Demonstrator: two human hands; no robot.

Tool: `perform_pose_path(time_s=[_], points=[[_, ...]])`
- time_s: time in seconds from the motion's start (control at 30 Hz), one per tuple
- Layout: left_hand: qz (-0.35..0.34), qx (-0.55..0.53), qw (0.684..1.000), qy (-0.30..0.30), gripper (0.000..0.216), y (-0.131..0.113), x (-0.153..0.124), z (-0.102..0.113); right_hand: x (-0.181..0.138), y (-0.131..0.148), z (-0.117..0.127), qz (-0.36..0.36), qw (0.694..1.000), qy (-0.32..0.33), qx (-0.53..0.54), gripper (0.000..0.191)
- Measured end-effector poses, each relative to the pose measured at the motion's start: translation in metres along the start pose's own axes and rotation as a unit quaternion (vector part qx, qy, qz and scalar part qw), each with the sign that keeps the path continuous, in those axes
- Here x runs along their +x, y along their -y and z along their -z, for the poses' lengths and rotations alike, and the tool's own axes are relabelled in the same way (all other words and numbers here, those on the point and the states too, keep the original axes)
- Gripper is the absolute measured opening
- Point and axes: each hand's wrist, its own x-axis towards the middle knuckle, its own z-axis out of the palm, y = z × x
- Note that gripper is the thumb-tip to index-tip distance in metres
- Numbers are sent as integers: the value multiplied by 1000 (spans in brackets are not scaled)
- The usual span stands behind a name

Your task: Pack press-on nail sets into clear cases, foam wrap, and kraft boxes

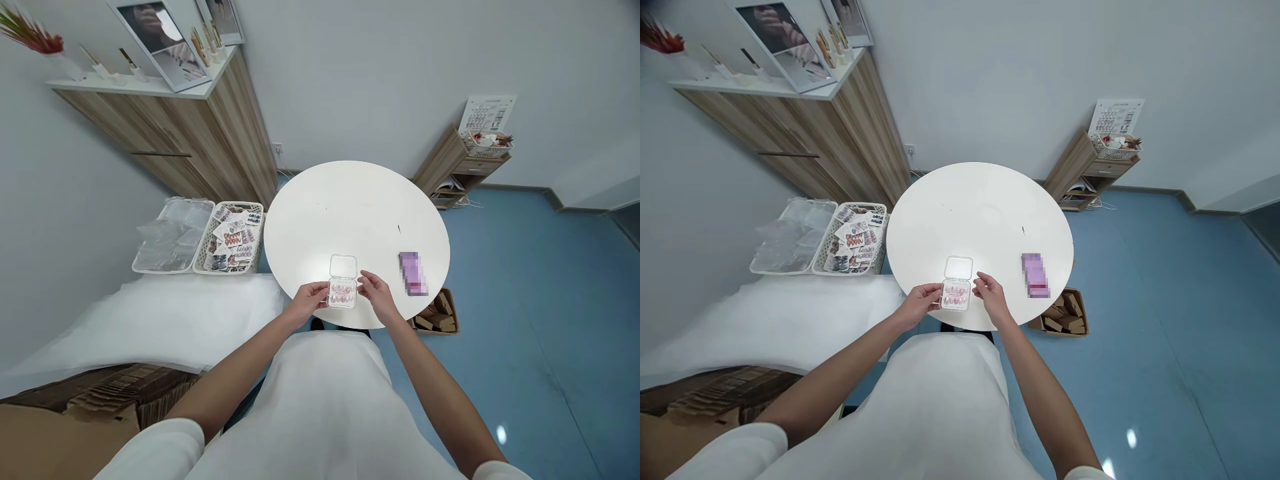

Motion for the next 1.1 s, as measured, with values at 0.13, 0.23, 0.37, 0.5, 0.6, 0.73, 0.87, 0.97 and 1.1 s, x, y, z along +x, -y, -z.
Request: perform_pose_path(time_s=[0.13, 0.23, 0.37, 0.5, 0.6, 0.73, 0.87, 0.97, 1.1], points=[[8, -4, 1000, 16, 41, -1, -2, 4, 2, 10, -6, -46, 998, 40, 31, 41], [11, -5, 1000, 21, 40, -4, -2, 5, 0, 17, -12, -45, 996, 67, 40, 38], [10, -16, 1000, 25, 40, -6, 0, 5, 0, 24, -14, -31, 996, 68, 39, 40], [7, -31, 999, 8, 47, -4, 3, 4, 3, 28, -11, -2, 997, 66, 36, 39], [4, -32, 999, 4, 49, -4, 5, 3, 3, 31, -8, 8, 997, 70, 31, 36], [0, -28, 1000, 6, 46, -8, 7, 3, 1, 34, -5, 19, 996, 78, 26, 31], [-2, -27, 1000, 0, 45, -10, 8, 2, -2, 36, -5, 36, 994, 96, 25, 28], [-1, -31, 999, -8, 45, -9, 8, 1, -2, 36, -7, 46, 992, 114, 31, 23], [-4, -40, 999, -22, 44, -11, 6, 2, 0, 32, -12, 47, 990, 128, 45, 22]])
